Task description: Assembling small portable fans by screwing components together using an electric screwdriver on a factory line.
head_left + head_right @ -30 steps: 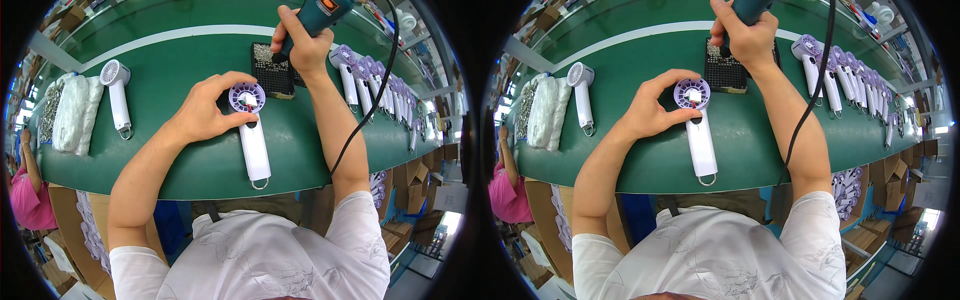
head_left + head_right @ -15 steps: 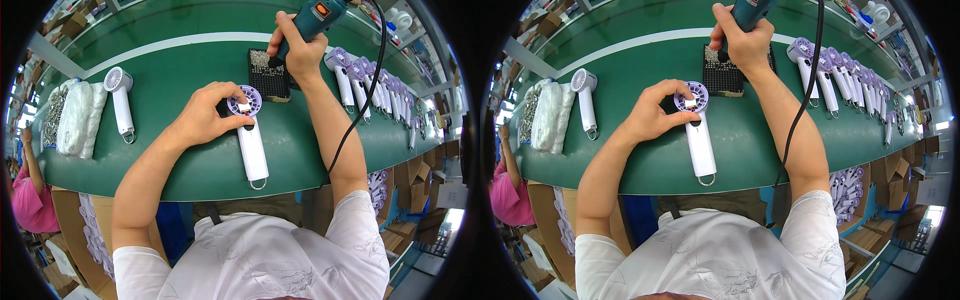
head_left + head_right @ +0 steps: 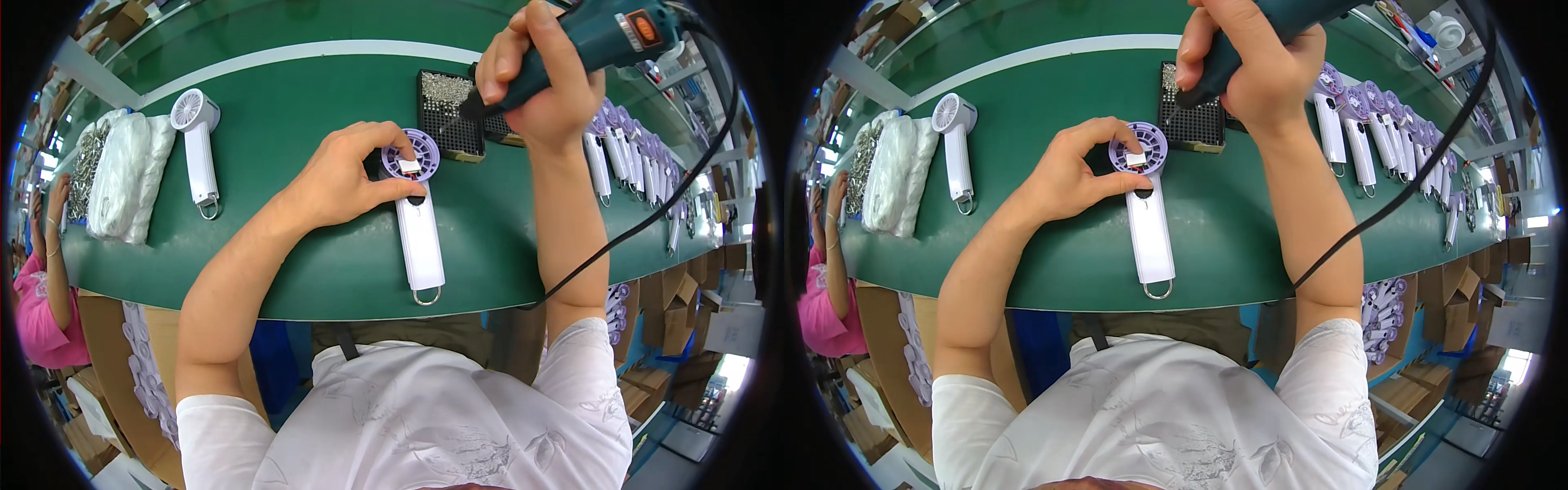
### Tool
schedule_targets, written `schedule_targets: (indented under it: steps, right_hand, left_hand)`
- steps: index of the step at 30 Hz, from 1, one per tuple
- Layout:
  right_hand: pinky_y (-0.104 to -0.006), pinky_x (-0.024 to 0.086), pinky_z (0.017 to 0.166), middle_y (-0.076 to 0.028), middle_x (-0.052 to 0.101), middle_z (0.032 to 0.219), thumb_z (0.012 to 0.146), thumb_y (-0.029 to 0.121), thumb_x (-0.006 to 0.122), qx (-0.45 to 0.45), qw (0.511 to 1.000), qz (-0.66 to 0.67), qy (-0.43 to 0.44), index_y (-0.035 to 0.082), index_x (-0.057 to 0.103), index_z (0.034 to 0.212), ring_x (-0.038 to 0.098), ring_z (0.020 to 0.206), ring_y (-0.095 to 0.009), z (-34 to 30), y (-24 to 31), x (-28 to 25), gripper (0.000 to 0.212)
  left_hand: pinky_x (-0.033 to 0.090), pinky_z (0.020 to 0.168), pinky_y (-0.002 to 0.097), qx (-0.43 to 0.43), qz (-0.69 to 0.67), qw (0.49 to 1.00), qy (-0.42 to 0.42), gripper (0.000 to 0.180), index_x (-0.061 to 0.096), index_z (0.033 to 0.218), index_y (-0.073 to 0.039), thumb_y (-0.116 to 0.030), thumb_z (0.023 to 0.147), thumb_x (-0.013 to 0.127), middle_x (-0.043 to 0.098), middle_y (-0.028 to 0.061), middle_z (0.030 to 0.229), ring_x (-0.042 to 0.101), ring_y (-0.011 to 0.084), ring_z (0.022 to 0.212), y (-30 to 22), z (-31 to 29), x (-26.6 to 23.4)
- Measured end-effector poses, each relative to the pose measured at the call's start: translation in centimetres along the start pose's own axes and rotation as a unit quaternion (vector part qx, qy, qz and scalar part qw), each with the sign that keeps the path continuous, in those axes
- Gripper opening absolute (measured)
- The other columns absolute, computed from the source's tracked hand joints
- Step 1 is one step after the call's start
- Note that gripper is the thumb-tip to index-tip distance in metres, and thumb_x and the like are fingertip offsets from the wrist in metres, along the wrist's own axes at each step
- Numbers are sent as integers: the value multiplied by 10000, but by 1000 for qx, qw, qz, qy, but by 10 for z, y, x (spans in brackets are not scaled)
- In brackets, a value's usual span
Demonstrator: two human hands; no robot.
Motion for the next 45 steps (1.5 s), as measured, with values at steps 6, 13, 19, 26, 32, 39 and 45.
schedule_targets:
  steps: [6,13,19,26,32,39,45]
  right_hand:
    - [-338,469,391,-143,561,562,992,151,584,81,996,32,35,-21,550,939,539,400,-236,-16,4,22,183]
    - [-314,482,415,-120,583,598,993,84,556,11,986,55,160,-43,584,967,561,430,-191,-8,-10,16,133]
    - [-315,468,398,-128,570,594,1004,93,509,28,985,7,169,-40,555,971,539,416,-192,-14,-22,16,144]
    - [-284,435,405,-102,553,572,953,130,572,109,971,-17,212,10,490,864,515,406,-175,-28,-36,31,171]
    - [-277,423,372,-101,538,540,931,146,590,126,970,-3,210,30,465,834,499,392,-171,-28,-42,26,197]
    - [-281,427,370,-115,539,539,925,163,605,117,966,21,228,31,448,827,498,384,-177,-23,-44,26,228]
    - [-279,429,374,-113,545,552,938,173,612,108,965,28,236,-4,504,902,511,398,-182,-29,-49,28,210]
  left_hand:
    - [498,859,330,-29,-6,999,11,394,648,1007,-20,-179,739,890,687,90,971,637,215,919,0,1,0]
    - [499,831,323,-34,0,999,18,388,650,1010,-25,-186,748,887,691,86,967,633,202,900,1,5,-1]
    - [502,814,323,-41,-1,999,21,383,658,1010,-26,-197,753,885,693,84,956,634,199,891,-2,4,-1]
    - [516,750,377,-9,-36,999,-15,363,668,954,-59,-237,721,882,678,122,900,642,294,840,4,0,-1]
    - [512,771,401,-20,-33,999,-3,365,652,943,-62,-257,727,871,679,119,895,645,314,870,3,3,1]
    - [522,672,336,-26,-17,999,11,376,658,1004,-57,-228,751,878,658,96,937,625,215,804,-1,3,-3]
    - [523,765,394,-36,-41,998,7,400,661,965,-56,-281,715,879,690,138,892,668,313,854,2,-4,-2]
Point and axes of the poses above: each hand's wrist, its own z-axis towards the middle knuckle, its own x-axis out of the palm, y = z × x, the point moved 7 cm from there along z, towards the middle knuckle
